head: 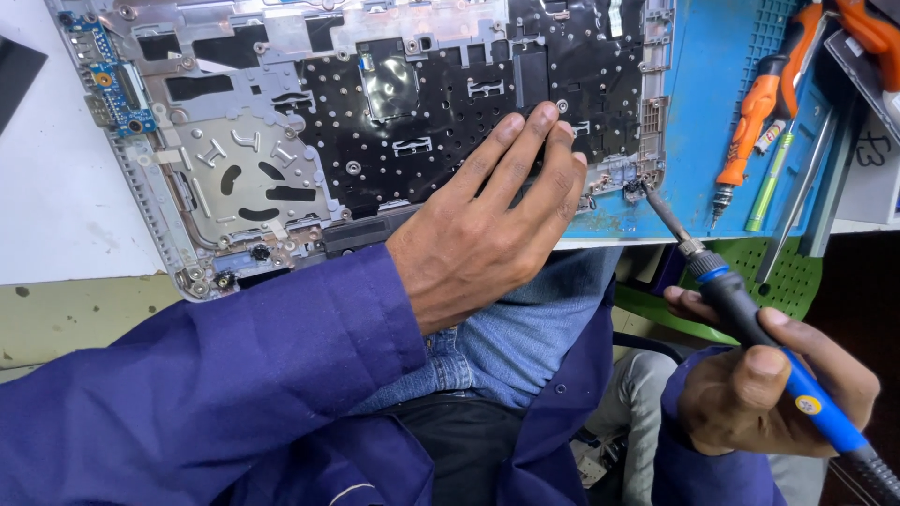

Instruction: Soldering components on a laptop motherboard and assembling the laptop chassis.

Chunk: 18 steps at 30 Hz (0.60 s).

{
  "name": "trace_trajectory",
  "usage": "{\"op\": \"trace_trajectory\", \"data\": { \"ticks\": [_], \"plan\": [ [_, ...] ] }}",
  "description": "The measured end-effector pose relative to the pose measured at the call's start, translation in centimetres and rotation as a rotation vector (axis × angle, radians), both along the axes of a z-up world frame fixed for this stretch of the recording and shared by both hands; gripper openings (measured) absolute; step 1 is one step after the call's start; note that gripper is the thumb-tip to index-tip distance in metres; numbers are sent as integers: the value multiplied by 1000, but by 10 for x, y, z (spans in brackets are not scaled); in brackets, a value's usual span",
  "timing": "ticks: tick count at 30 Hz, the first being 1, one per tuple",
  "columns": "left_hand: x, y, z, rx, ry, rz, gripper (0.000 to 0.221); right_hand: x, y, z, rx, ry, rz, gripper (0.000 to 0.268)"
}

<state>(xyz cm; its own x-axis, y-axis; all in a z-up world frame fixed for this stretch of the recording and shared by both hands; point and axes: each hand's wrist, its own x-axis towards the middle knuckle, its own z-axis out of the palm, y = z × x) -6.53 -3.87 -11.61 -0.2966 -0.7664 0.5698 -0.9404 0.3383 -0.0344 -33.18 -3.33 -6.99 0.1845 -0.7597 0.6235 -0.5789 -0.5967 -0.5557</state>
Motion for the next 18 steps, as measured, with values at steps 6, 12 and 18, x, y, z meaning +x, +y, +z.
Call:
{"op": "trace_trajectory", "data": {
  "ticks": [6,12,18],
  "plan": [
    [1,1,1,17,-19,-4,22,0,0,2,55,-19,53,33],
    [1,1,1,29,-28,-9,24,1,1,1,72,-40,65,35],
    [0,0,1,-1,-5,8,20,4,-1,5,-8,14,16,36]
  ]
}}
